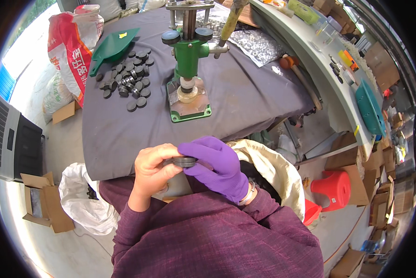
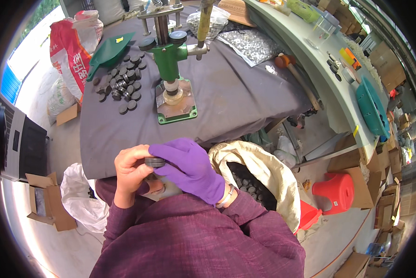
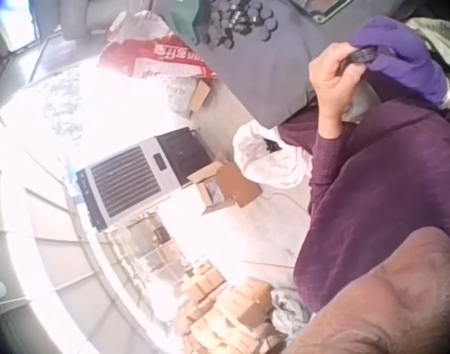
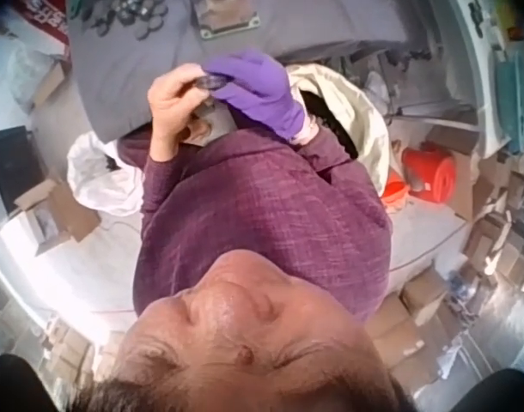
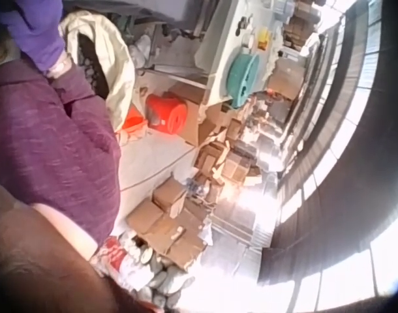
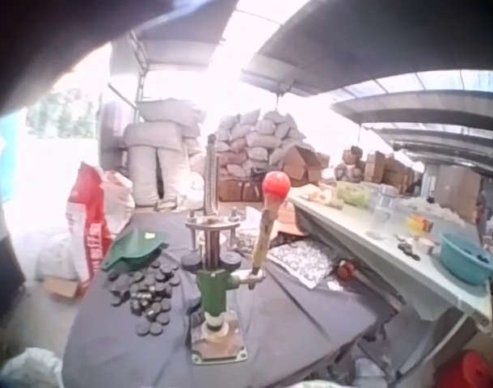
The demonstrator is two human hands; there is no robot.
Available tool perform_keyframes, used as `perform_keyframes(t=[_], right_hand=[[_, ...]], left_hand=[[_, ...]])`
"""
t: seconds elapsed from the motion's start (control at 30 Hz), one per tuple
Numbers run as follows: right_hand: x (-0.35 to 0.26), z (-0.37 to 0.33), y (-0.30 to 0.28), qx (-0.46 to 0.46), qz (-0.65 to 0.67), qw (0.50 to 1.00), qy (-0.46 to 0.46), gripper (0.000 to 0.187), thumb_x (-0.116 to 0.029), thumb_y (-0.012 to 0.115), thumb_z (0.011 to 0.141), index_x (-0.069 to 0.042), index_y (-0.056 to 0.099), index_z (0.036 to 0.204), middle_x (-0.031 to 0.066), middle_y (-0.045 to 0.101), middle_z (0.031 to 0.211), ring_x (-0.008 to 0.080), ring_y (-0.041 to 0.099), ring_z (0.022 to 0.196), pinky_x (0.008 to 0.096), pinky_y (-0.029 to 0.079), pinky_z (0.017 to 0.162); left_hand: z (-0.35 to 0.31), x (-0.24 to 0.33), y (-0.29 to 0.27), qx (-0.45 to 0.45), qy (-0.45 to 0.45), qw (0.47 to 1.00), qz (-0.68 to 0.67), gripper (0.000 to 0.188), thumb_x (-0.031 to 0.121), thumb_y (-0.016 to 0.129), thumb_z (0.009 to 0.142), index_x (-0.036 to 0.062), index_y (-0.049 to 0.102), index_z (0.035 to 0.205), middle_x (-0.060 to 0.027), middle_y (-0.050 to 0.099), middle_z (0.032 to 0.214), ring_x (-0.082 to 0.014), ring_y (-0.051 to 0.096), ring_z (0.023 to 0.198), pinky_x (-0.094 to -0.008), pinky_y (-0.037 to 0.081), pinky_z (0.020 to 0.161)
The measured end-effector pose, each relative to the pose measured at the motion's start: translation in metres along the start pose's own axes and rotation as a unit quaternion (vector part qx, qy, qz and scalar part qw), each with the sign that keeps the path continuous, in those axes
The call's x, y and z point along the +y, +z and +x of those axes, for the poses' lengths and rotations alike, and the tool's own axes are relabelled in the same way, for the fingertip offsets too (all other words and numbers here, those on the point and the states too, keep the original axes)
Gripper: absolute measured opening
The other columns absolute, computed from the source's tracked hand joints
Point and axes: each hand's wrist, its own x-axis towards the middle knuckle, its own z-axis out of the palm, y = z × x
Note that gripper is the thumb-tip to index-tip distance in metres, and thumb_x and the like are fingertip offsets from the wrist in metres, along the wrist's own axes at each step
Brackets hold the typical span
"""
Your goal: The person takes circular discs from a bag and the table, positions them into a manual press, pulls down the lever to press them, and sets the discs onto the table.
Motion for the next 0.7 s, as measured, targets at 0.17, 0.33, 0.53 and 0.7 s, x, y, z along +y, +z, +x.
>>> perform_keyframes(t=[0.17, 0.33, 0.53, 0.7], right_hand=[[-0.015, 0.007, 0.004, 0.034, 0.065, 0.997, -0.021, 0.032, -0.01, 0.072, 0.08, -0.003, 0.066, 0.111, 0.0111, 0.065, 0.1, 0.0254, 0.064, 0.088, 0.0356, 0.051, 0.077], [-0.037, 0.035, -0.018, -0.156, 0.002, 0.981, -0.114, 0.019, -0.01, 0.064, 0.087, -0.003, 0.066, 0.105, 0.0106, 0.065, 0.095, 0.0207, 0.065, 0.084, 0.0318, 0.051, 0.078], [-0.045, 0.024, -0.023, -0.157, 0.05, 0.976, -0.143, 0.017, -0.009, 0.063, 0.088, -0.002, 0.065, 0.103, 0.0103, 0.065, 0.095, 0.0199, 0.064, 0.082, 0.0312, 0.051, 0.076], [-0.043, 0.019, -0.021, -0.138, 0.09, 0.977, -0.134, 0.016, -0.009, 0.062, 0.089, -0.002, 0.064, 0.103, 0.01, 0.065, 0.094, 0.0192, 0.063, 0.081, 0.0307, 0.051, 0.076]], left_hand=[[0.004, 0.027, 0.006, 0.033, 0.093, 0.993, 0.072, 0.023, -0.006, 0.071, 0.069, -0.0013, 0.068, 0.091, -0.0096, 0.067, 0.074, -0.0225, 0.065, 0.065, -0.0285, 0.051, 0.062], [0.013, 0.087, -0.011, -0.155, 0.216, 0.929, 0.257, 0.015, 0.012, 0.068, 0.076, 0.0009, 0.068, 0.086, -0.0098, 0.067, 0.077, -0.0256, 0.065, 0.069, -0.036, 0.052, 0.064], [0.031, 0.144, 0.003, -0.186, 0.383, 0.903, 0.062, 0.009, 0.009, 0.063, 0.074, 0.0023, 0.066, 0.08, -0.0091, 0.061, 0.076, -0.0203, 0.056, 0.058, -0.0348, 0.045, 0.052], [0.025, 0.138, 0.01, -0.176, 0.372, 0.911, 0.037, 0.009, 0.005, 0.059, 0.08, -0.0009, 0.064, 0.083, -0.0148, 0.063, 0.078, -0.0245, 0.06, 0.06, -0.0403, 0.049, 0.056]])
